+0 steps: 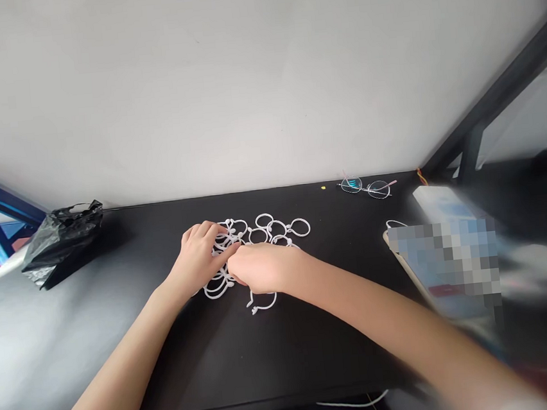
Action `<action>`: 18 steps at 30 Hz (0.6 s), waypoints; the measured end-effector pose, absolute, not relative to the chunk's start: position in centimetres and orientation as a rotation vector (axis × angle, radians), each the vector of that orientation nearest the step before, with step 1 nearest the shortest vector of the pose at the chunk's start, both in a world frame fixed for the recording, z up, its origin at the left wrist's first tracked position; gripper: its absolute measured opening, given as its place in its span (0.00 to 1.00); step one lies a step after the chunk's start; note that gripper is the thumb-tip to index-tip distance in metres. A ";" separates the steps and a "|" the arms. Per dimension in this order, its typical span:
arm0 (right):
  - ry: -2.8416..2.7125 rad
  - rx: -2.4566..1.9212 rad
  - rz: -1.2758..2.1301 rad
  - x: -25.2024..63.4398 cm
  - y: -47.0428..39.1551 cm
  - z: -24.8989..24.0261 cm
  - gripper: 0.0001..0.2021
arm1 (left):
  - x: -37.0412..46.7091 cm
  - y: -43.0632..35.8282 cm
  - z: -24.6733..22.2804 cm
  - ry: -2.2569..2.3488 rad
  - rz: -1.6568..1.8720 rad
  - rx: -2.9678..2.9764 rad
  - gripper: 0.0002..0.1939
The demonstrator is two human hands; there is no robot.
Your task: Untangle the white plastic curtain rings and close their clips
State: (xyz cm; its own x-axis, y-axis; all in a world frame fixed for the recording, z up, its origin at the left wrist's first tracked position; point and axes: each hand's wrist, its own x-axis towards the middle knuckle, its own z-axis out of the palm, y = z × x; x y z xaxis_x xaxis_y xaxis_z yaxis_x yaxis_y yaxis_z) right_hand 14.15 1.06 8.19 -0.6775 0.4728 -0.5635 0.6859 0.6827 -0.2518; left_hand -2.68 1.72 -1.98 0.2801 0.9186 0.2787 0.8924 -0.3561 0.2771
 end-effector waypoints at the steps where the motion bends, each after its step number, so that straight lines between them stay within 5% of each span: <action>1: 2.443 0.904 -0.629 14.1 1.0 8.1 0.11 | -2.8 1.8 -2.0 1.746 0.599 2.461 0.11; 18: 2.911 1.060 -0.900 16.8 4.0 8.2 0.06 | -2.7 1.7 -1.8 1.628 0.535 2.530 0.13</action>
